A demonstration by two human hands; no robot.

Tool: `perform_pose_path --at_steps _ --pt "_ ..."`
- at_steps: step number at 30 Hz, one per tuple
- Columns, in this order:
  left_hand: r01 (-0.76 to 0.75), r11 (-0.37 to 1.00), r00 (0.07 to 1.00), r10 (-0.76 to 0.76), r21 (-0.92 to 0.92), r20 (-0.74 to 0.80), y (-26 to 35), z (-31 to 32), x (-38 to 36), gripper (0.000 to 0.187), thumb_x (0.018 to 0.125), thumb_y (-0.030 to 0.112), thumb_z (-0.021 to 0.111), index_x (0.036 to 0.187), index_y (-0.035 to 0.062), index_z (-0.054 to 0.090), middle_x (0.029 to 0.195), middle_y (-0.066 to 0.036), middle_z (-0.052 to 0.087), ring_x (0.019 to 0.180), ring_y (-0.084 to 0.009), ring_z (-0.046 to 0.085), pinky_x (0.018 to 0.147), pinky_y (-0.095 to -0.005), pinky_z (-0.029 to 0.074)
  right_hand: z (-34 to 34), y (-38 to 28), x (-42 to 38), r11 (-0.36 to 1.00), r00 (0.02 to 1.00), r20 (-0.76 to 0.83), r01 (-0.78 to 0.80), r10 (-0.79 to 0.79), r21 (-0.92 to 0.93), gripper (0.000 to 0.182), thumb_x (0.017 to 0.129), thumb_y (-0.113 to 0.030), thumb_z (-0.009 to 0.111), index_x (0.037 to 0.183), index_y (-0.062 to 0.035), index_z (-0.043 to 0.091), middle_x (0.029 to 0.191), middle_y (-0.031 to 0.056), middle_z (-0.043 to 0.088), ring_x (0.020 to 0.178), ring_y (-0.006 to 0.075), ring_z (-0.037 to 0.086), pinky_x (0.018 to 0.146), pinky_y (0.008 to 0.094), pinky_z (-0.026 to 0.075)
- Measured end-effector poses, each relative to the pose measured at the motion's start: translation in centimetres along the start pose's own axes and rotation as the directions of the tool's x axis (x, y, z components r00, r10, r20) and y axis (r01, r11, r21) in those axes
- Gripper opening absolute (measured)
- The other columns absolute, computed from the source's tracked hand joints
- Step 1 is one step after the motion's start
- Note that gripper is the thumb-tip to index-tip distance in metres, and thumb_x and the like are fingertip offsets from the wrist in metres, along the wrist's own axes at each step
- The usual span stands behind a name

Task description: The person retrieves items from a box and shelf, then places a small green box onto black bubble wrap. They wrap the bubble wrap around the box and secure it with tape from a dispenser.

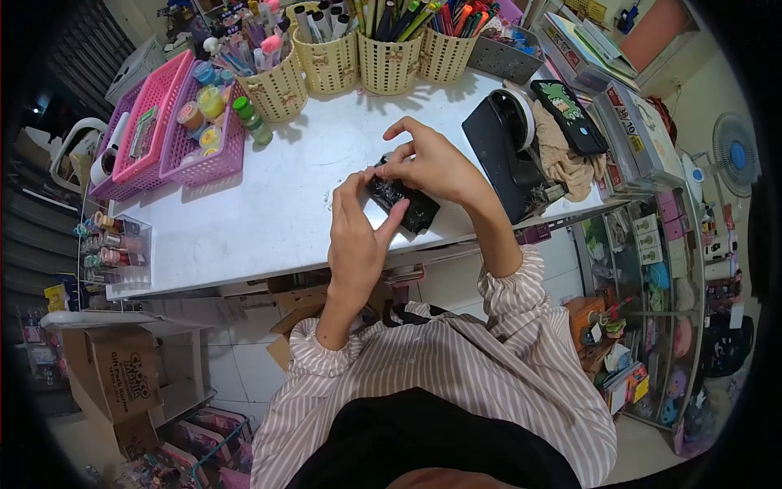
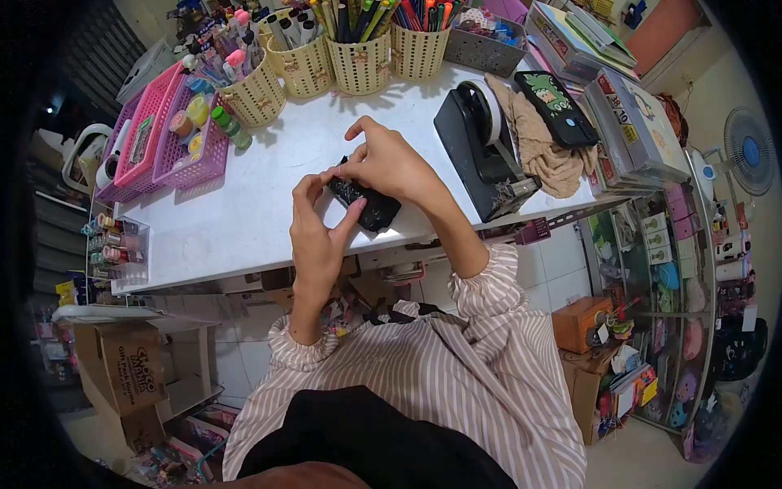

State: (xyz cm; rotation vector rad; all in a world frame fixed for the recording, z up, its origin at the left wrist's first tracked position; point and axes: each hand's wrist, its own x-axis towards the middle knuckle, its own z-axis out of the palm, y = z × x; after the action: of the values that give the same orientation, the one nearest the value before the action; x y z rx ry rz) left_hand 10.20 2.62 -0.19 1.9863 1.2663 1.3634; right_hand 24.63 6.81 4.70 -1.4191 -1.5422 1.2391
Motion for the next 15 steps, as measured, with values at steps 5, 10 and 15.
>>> perform_pose_path --at_steps 5,10,15 --pt "-0.015 0.999 1.000 0.016 -0.045 0.004 -0.2 0.1 0.1 0.055 0.074 0.010 0.073 0.114 -0.0019 0.038 0.110 -0.020 0.056 0.104 -0.0285 0.057 0.091 -0.0361 0.045 -0.2 -0.6 0.8 0.977 1.000 -0.006 -0.002 0.000 -0.214 0.038 0.074 -0.007 0.067 0.104 0.0037 0.045 0.066 0.0062 0.059 0.052 0.0086 0.049 0.047 0.0230 0.040" --pt "-0.005 0.997 1.000 0.005 -0.075 -0.002 -0.3 0.2 0.1 0.054 0.073 0.008 0.073 0.112 -0.0021 0.036 0.112 -0.021 0.056 0.104 -0.0263 0.057 0.091 -0.0342 0.046 -0.4 -0.6 1.6 0.914 0.998 0.030 0.066 -0.059 -0.400 0.042 0.068 -0.013 0.070 0.098 0.0047 0.047 0.063 0.0103 0.060 0.053 0.0152 0.056 0.049 0.0272 0.043" --pt "0.016 0.990 1.000 -0.015 -0.139 0.011 -0.4 0.3 0.0 0.058 0.074 0.013 0.073 0.116 -0.0045 0.036 0.112 -0.022 0.052 0.104 -0.0316 0.055 0.089 -0.0361 0.045 -0.7 -1.5 2.1 0.853 0.997 0.048 0.070 -0.053 -0.518 0.039 0.064 -0.017 0.072 0.090 0.0031 0.050 0.064 0.0111 0.059 0.054 0.0167 0.057 0.050 0.0289 0.044"
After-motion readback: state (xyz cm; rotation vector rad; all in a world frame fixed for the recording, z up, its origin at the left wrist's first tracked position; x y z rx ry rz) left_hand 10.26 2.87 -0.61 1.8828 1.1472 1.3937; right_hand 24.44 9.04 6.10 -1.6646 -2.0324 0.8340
